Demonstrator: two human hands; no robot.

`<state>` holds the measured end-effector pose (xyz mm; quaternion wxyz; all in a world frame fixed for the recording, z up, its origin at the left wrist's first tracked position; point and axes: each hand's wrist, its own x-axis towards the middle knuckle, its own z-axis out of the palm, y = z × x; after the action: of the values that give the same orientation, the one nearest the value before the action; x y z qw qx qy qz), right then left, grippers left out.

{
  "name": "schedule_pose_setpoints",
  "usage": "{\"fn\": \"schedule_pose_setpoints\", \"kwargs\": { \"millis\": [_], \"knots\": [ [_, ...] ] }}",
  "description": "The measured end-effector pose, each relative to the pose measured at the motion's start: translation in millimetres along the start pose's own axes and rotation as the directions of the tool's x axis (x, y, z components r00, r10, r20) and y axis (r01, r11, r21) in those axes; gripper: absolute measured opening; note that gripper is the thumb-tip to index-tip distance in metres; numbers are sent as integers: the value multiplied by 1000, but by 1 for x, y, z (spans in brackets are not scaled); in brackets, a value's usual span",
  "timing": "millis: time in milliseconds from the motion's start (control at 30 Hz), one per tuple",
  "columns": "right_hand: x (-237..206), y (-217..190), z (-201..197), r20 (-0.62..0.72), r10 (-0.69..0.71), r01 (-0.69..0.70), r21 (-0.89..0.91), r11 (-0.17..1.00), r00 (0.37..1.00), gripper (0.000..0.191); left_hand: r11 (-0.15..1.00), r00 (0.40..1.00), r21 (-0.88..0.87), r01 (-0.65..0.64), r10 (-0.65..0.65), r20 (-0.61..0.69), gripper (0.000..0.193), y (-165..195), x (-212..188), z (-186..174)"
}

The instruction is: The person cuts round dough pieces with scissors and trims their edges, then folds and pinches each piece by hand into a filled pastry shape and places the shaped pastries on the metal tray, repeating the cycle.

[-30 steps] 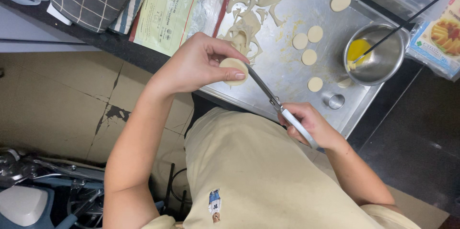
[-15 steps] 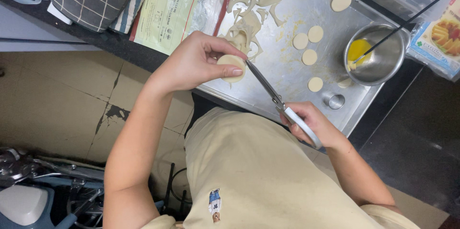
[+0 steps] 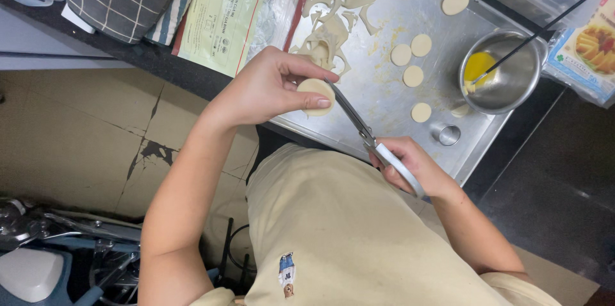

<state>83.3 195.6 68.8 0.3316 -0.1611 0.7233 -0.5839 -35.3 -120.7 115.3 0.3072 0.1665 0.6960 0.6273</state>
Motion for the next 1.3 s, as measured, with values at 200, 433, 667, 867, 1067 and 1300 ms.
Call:
{"fn": "schedule_pose_setpoints", "kwargs": {
  "millis": [200,433,667,867,1067,1300],
  "knots": [
    [4,-11,2,-34,72,-69,79,994,997,62,994,1000,-104,-15,16,8,37,11,-1,-13],
    [-3,-8,4,-202,30,8,183,983,979,76,959,987,-279,-45,-1,-160,21,-28,1,-11],
    [-46,19,-11,-593,20,219,329,919,805,74,938,917,-165,306,-336,-212,22,-124,24,37],
    [-89,34,-7,-707,103,220,351,910,700,70,989,991,-80,128,-130,-22,28,-151,68,134],
    [-95,44,18,-728,274,-130,249,960,629,46,738,959,669,-90,244,-141,27,-124,85,135],
    [-54,37,33,-686,394,-603,-81,794,611,45,557,935,817,148,191,-299,45,-135,37,50]
  ]
}}
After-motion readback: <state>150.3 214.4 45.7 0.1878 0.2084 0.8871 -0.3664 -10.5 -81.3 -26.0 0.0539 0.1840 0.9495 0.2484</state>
